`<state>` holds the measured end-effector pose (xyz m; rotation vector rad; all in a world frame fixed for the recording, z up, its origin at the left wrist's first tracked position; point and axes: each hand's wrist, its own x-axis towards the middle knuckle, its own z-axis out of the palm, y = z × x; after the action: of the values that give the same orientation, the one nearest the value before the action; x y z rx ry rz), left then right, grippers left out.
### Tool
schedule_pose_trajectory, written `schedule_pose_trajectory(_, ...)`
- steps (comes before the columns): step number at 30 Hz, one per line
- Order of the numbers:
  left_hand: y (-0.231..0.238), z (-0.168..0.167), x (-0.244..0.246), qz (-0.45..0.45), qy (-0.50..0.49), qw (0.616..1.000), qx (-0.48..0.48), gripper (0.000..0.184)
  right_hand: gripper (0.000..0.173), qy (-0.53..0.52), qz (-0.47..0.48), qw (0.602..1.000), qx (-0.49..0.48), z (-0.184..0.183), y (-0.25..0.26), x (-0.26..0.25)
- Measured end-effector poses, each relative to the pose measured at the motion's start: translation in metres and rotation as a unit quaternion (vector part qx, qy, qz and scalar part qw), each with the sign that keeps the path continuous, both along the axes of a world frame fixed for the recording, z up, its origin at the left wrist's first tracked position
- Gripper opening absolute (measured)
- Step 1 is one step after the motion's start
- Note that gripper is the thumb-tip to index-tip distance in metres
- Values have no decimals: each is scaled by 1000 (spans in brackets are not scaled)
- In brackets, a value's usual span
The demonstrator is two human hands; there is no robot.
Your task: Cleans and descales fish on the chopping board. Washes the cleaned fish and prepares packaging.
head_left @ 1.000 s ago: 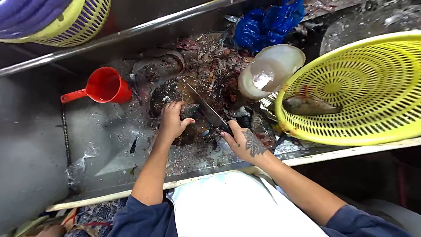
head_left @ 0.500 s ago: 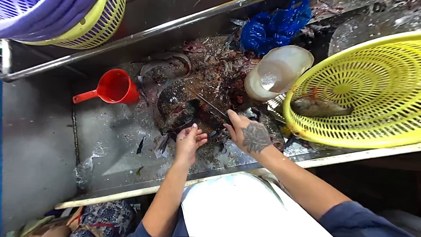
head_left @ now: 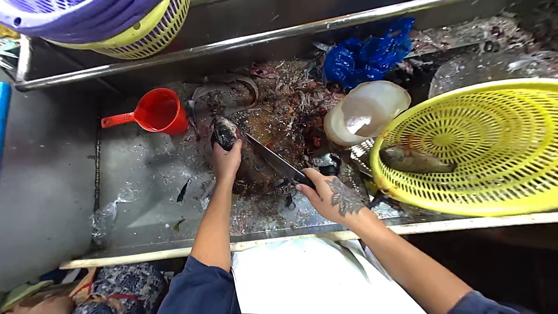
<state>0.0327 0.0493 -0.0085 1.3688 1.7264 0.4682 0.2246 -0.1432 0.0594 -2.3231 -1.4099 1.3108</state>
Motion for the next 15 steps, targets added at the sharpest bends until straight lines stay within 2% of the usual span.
schedule_pose_trajectory(4,9,-6,-6,-25,-7,999,19,54,43,22,-54,997,47,0,22,-5)
schedule_pose_trajectory(7,-7,-6,6,-24,-11,999,42,44,40,45,-73,994,70,-4,47,-17)
schedule_pose_trajectory(10,-37,-6,17,-16,-3,997,72,42,37,6,-19,999,26,-8,59,-26)
schedule_pose_trajectory(12,-53,-7,21,-3,22,995,96,43,36,-30,16,999,-19,-11,46,-30)
schedule_pose_trajectory(15,-67,-5,27,24,34,995,89,40,39,-16,-1,998,-60,-8,21,-29)
